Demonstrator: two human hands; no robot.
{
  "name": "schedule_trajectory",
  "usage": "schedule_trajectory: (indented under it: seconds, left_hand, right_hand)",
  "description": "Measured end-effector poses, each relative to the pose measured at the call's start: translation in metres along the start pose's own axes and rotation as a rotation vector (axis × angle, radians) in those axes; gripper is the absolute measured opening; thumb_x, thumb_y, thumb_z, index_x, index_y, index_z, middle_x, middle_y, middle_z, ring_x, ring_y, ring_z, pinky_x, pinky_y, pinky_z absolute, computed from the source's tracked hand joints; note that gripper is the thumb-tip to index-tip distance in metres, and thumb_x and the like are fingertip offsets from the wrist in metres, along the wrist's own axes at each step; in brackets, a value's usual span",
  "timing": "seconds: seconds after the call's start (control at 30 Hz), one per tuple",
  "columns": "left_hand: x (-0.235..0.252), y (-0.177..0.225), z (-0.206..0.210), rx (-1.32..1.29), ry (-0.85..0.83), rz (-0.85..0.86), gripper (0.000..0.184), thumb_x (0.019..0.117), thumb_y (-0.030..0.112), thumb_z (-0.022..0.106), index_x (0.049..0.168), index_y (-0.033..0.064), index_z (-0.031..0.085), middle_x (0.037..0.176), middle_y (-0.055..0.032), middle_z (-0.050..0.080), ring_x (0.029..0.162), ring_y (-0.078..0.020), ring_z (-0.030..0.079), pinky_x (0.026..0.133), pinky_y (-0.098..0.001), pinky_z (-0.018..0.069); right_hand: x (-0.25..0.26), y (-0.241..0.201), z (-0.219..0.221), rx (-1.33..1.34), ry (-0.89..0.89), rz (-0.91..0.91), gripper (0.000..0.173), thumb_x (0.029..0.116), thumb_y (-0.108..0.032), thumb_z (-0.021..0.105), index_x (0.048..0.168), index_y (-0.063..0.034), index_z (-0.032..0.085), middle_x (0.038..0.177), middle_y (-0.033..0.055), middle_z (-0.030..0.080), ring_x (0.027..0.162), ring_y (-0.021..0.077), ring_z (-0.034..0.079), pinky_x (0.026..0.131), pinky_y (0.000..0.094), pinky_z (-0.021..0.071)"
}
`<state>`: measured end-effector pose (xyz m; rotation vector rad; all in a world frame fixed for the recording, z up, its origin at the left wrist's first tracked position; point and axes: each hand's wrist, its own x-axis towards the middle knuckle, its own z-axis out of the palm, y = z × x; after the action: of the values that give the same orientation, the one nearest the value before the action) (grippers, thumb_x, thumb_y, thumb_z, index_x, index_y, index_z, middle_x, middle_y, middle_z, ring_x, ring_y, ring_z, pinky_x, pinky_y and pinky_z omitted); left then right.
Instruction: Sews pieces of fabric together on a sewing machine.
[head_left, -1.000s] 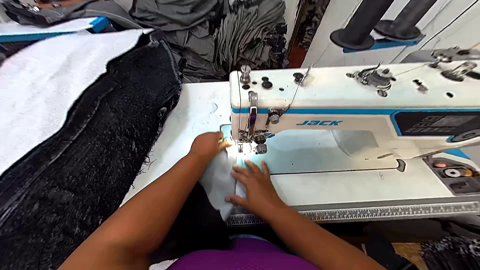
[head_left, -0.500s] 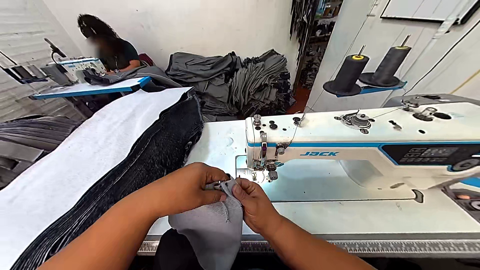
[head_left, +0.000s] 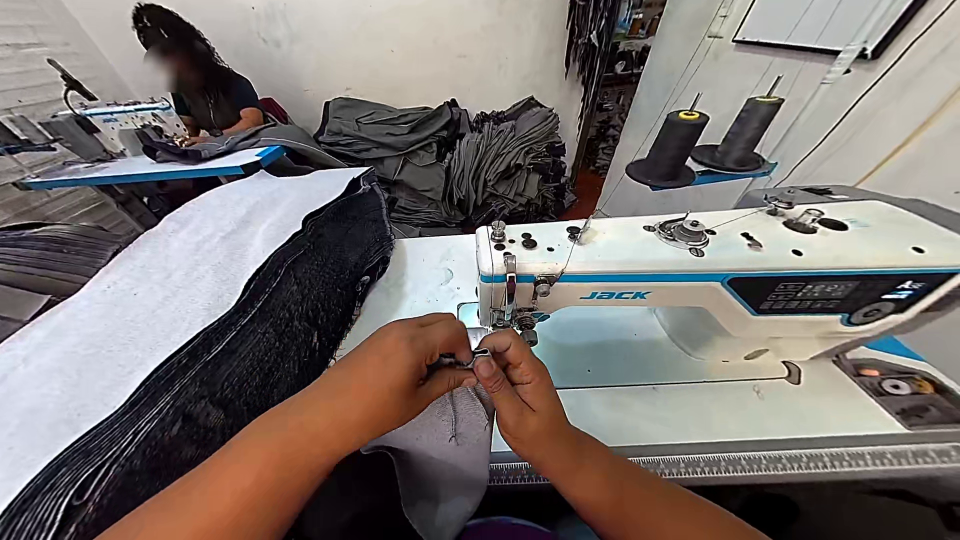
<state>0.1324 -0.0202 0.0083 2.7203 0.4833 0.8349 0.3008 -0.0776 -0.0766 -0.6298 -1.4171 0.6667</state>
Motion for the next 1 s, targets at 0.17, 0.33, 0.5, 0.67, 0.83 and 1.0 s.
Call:
schedule_trajectory:
  seconds: [0.17, 0.33, 0.5, 0.67, 0.83, 1.0]
  left_hand:
    - [-0.010, -0.001, 0.015, -0.052, -0.010, -0.165, 0.030, 0.1023, 0.040, 0.056, 0.100, 0.0142, 0.070, 0.078, 0.0107, 0.061, 0.069, 0.0069, 0.056, 0.064, -0.0097, 0.0470]
    - [-0.005, -0.006, 0.022, 0.373, 0.048, 0.006, 0.035, 0.1027, 0.030, 0.050, 0.079, 0.0091, 0.065, 0.064, -0.0010, 0.056, 0.058, -0.0142, 0.060, 0.051, -0.0297, 0.0495]
    - [0.019, -0.052, 0.037, 0.434, -0.344, -0.298, 0.032, 0.1068, 0.024, 0.056, 0.092, -0.0005, 0.069, 0.085, -0.0186, 0.070, 0.083, -0.0384, 0.071, 0.071, -0.0572, 0.0550]
    - [-0.009, -0.087, 0.133, 0.201, -0.532, -0.474, 0.034, 0.1085, 0.026, 0.052, 0.107, -0.0021, 0.070, 0.110, -0.0194, 0.069, 0.107, -0.0379, 0.067, 0.095, -0.0555, 0.0510]
    - [-0.009, -0.082, 0.160, -0.011, -0.256, -0.703, 0.027, 0.0995, 0.028, 0.069, 0.103, 0.0031, 0.077, 0.101, -0.0125, 0.073, 0.100, -0.0288, 0.068, 0.096, -0.0524, 0.0476]
    - [0.000, -0.101, 0.168, 0.043, -0.150, -0.700, 0.024, 0.1008, 0.024, 0.067, 0.101, 0.0011, 0.077, 0.098, -0.0142, 0.072, 0.097, -0.0311, 0.068, 0.092, -0.0538, 0.0489]
  right_hand:
    - [0.002, 0.004, -0.005, -0.169, 0.047, -0.180, 0.013, 0.1065, -0.016, 0.053, 0.100, -0.0053, 0.057, 0.081, -0.0017, 0.059, 0.073, -0.0048, 0.057, 0.071, 0.0116, 0.0507]
    - [-0.001, 0.007, 0.000, -0.070, 0.150, 0.043, 0.010, 0.1031, -0.010, 0.057, 0.113, -0.0125, 0.053, 0.075, -0.0075, 0.064, 0.066, -0.0037, 0.060, 0.064, 0.0145, 0.0515]
    - [-0.045, 0.024, 0.011, 0.204, 0.035, 0.644, 0.047, 0.1011, -0.005, 0.050, 0.144, -0.0052, 0.029, 0.080, -0.0016, 0.065, 0.071, 0.0050, 0.066, 0.071, 0.0268, 0.0571]
    - [-0.092, 0.028, -0.007, 0.200, -0.173, 1.161, 0.049, 0.0966, 0.000, 0.047, 0.144, -0.0044, 0.038, 0.063, -0.0021, 0.049, 0.047, 0.0067, 0.047, 0.047, 0.0251, 0.0449]
    - [-0.050, 0.017, -0.044, -0.771, -0.745, 0.934, 0.037, 0.1052, -0.022, 0.050, 0.135, -0.0062, 0.065, 0.113, 0.0213, 0.072, 0.108, 0.0379, 0.068, 0.096, 0.0585, 0.0494]
    - [-0.033, 0.063, -0.066, -1.041, -0.676, 0.758, 0.062, 0.1007, -0.055, 0.054, 0.153, -0.0231, 0.050, 0.164, -0.0031, 0.039, 0.156, 0.0320, 0.022, 0.120, 0.0691, 0.0098]
